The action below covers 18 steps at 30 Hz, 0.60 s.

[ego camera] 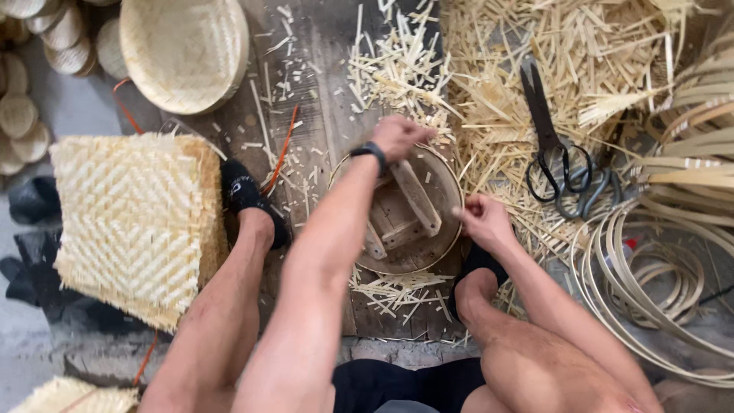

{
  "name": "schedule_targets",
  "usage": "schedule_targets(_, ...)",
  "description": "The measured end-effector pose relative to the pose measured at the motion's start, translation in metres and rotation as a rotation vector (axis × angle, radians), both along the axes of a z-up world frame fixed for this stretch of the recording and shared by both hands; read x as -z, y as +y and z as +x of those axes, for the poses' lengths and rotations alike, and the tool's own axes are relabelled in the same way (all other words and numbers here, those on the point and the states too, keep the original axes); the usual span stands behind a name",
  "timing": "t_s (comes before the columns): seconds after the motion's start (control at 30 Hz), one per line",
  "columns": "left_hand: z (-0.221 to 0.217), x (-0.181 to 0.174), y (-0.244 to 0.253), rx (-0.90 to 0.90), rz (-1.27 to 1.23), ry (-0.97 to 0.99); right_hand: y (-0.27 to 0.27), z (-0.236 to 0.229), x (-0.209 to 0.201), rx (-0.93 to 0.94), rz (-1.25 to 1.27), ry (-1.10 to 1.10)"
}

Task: The person fits a woven bamboo square over a round wooden mold, secures it with a circular hoop, and trims the excess bamboo strips using large shears.

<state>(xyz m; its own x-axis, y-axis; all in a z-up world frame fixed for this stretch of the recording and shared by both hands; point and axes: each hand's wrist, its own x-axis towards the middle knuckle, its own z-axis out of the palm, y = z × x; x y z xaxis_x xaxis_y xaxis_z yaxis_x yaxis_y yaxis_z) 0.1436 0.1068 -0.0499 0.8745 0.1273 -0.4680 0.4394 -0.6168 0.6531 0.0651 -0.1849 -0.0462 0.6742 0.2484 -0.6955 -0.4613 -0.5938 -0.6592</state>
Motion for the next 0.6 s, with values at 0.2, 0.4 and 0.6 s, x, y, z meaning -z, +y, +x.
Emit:
schedule_targets(0.2, -0.081, 0.025, 0.128, -0.243, -0.087, 0.412, -0.011, -0.004, 0.025, 0.140, 0.190, 0.230)
schedule_targets(0.4, -0.090, 0.043, 0.138, -0.344, -0.072, 0.402, -0.014, -0.004, 0.034, 0.137, 0.222, 0.184)
schedule_targets(0.6, -0.139, 0.038, 0.114, -0.549, 0.079, 0.082, -0.015, 0.000, 0.023, 0.115, 0.253, 0.238)
